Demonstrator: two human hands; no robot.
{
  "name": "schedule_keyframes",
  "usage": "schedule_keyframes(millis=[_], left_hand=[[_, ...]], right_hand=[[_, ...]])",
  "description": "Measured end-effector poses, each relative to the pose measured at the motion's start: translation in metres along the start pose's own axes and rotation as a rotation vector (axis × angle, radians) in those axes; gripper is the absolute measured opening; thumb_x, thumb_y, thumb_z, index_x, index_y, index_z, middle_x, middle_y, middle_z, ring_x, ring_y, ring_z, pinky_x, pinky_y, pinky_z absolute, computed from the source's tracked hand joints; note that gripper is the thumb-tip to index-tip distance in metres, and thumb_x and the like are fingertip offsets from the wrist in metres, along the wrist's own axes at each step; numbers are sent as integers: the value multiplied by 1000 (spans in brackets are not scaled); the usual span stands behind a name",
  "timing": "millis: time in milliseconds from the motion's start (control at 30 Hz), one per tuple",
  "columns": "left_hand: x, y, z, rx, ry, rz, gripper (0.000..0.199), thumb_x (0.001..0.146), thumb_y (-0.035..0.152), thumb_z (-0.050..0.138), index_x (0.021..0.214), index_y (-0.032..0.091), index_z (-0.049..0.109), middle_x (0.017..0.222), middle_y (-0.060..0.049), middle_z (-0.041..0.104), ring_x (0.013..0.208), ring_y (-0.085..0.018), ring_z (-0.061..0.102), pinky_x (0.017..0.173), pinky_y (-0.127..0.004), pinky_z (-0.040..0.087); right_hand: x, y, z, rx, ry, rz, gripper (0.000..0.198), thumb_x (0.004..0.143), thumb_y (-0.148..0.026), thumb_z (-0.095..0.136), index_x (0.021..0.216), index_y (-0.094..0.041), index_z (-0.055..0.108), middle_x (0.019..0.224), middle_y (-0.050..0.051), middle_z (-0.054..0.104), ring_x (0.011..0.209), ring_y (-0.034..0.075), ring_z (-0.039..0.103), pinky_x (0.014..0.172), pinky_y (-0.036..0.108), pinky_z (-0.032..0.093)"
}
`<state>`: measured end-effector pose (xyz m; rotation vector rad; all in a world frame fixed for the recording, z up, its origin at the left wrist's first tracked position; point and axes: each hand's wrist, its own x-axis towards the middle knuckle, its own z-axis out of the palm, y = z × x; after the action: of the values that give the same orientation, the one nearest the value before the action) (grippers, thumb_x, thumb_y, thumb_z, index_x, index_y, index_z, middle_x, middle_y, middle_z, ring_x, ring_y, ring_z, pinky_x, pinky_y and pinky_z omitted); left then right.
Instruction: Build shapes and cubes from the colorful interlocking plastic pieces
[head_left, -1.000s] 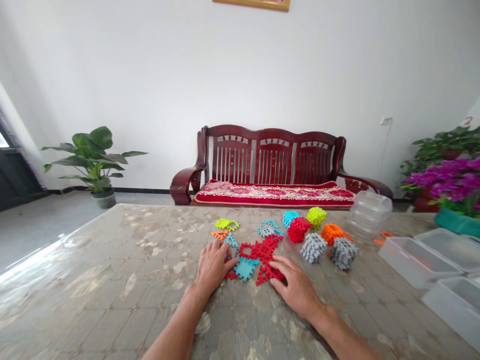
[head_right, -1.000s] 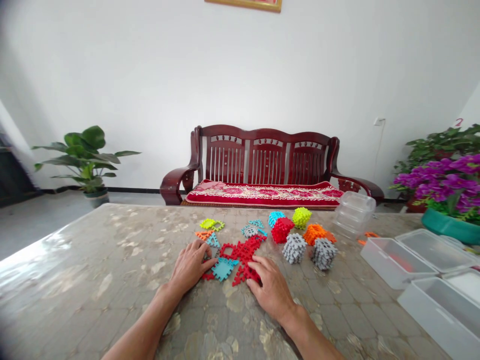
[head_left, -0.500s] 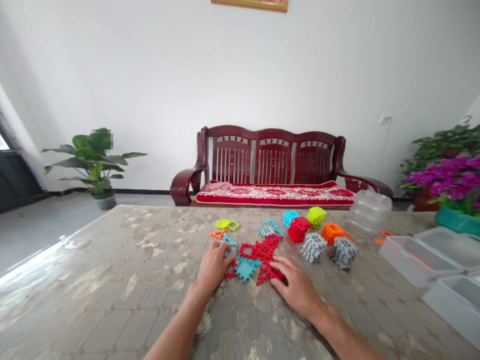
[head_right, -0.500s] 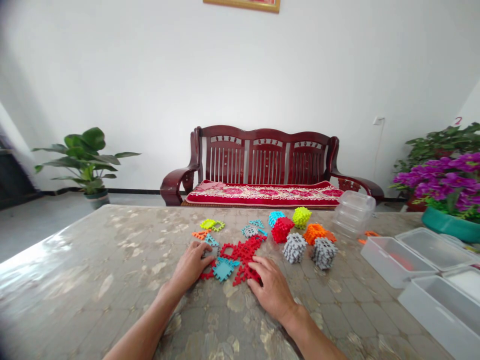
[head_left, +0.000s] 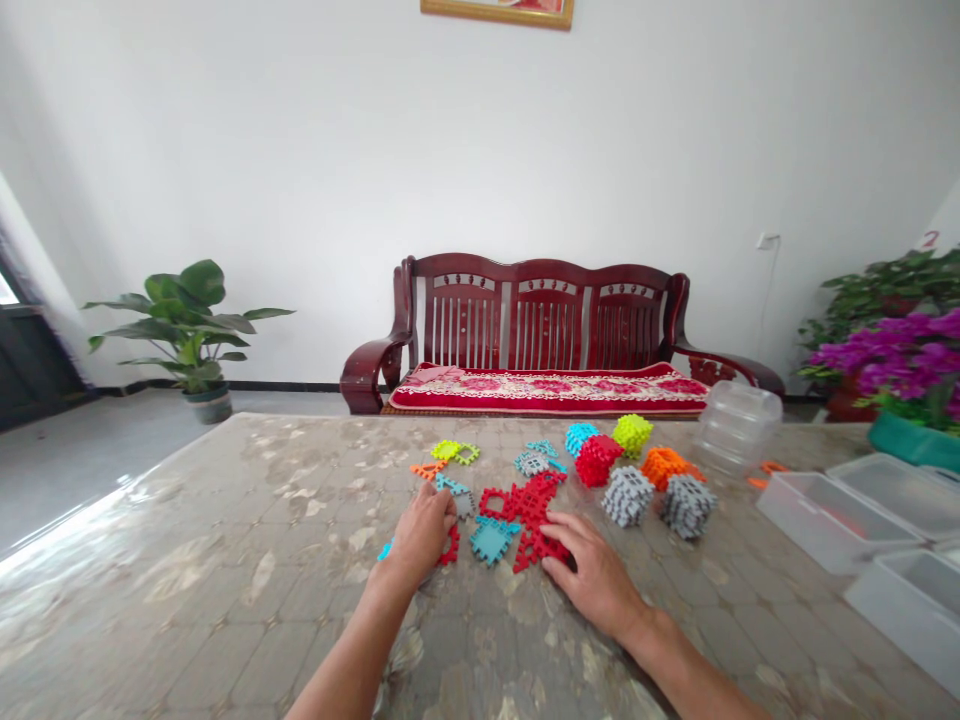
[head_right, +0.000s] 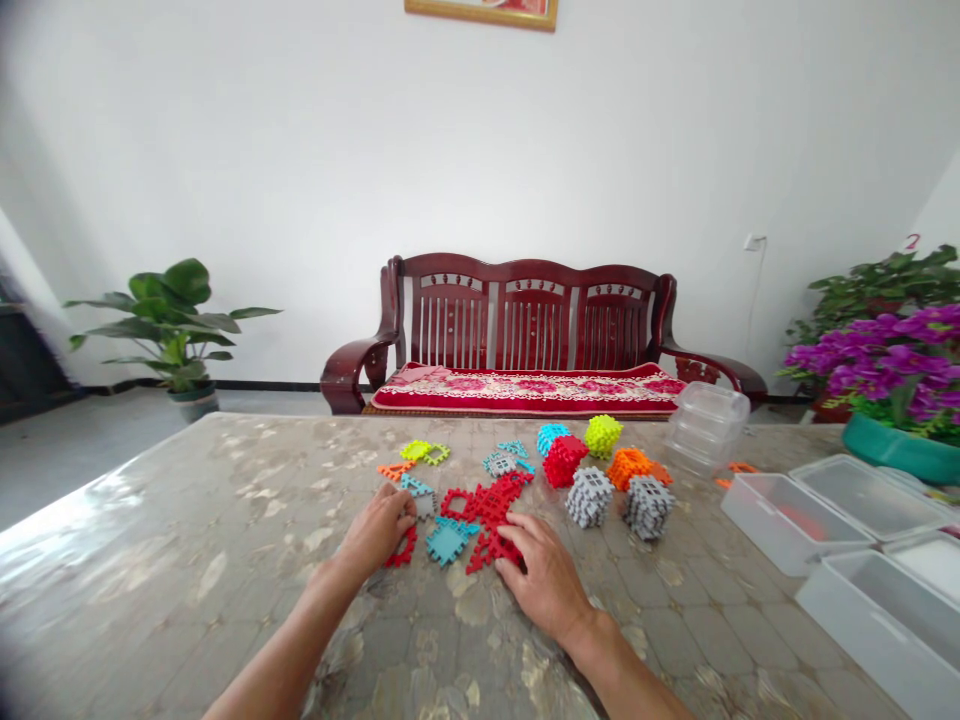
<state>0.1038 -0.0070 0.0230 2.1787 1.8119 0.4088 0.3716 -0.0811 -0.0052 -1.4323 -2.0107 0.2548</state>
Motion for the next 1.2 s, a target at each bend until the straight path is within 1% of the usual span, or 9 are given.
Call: schedule_keyframes(millis=[167, 333, 433, 500, 633, 833, 1000, 1100, 1200], left_hand=[[3, -5, 5, -69, 82, 71, 11, 83, 20, 53, 79, 19, 63, 97, -8, 61, 97, -20, 58, 88, -30, 44], [10, 5, 3, -501, 193, 66, 16, 82, 32, 56, 71, 19, 57, 79, -2, 60, 86, -18, 58, 88, -34, 48], [6, 23, -1, -981, 86, -51, 27, 83, 40, 59, 69, 19, 49, 67, 4, 51, 71, -12, 55, 83, -33, 54], [0, 37, -2, -1329, -28, -100, 29, 83, 43, 64, 76, 19, 50, 74, 4, 56, 71, -10, 58, 85, -34, 57], [-13, 60, 6, -1677, -267, -199, 20, 85, 32, 67, 88, 18, 54, 91, -3, 68, 80, -12, 68, 87, -34, 59], [-31, 87, 27, -1794, -410, -194, 19, 87, 29, 66, 97, 16, 56, 101, -9, 72, 84, -17, 73, 88, -35, 59], [-40, 99, 31, -1748, -409, -147, 28, 81, 35, 73, 95, 18, 56, 98, -6, 72, 86, -17, 72, 85, -32, 58], [-40, 99, 31, -1604, -394, -127, 38, 75, 39, 77, 101, 19, 59, 92, -2, 72, 76, -13, 70, 75, -27, 58], [-37, 97, 34, -1477, -357, -97, 40, 68, 43, 80, 93, 17, 62, 81, 2, 69, 68, -11, 66, 64, -22, 55]], right_hand=[[0, 1, -1, -28, 25, -21, 35, 86, -28, 61, 119, -23, 69, 130, 9, 63, 121, 25, 57, 105, 43, 46], [1, 3, -2, -29, 105, -63, 38, 89, -32, 59, 125, -21, 65, 132, 11, 62, 123, 26, 56, 108, 46, 44], [1, 3, -2, 17, 151, -62, 39, 90, -32, 56, 128, -23, 63, 131, 10, 63, 122, 26, 57, 108, 47, 44], [2, 1, -3, 71, 172, -44, 41, 90, -33, 55, 130, -23, 60, 132, 10, 63, 123, 26, 56, 108, 48, 44], [3, -6, -5, 266, 156, 25, 48, 92, -39, 54, 137, -23, 53, 137, 10, 59, 126, 25, 55, 108, 45, 44], [2, -12, -6, 495, 113, 138, 52, 91, -43, 54, 137, -20, 53, 120, 11, 69, 103, 24, 67, 91, 38, 55], [3, -14, -10, 385, 190, 112, 51, 83, -29, 60, 133, -22, 58, 129, 9, 65, 115, 26, 62, 99, 40, 50], [4, -16, -15, 328, 166, 54, 47, 82, -20, 58, 129, -23, 61, 125, 8, 67, 115, 24, 62, 101, 39, 49], [4, -19, -20, 207, 160, -36, 49, 80, -16, 59, 128, -24, 61, 122, 8, 66, 113, 23, 61, 100, 39, 49]])
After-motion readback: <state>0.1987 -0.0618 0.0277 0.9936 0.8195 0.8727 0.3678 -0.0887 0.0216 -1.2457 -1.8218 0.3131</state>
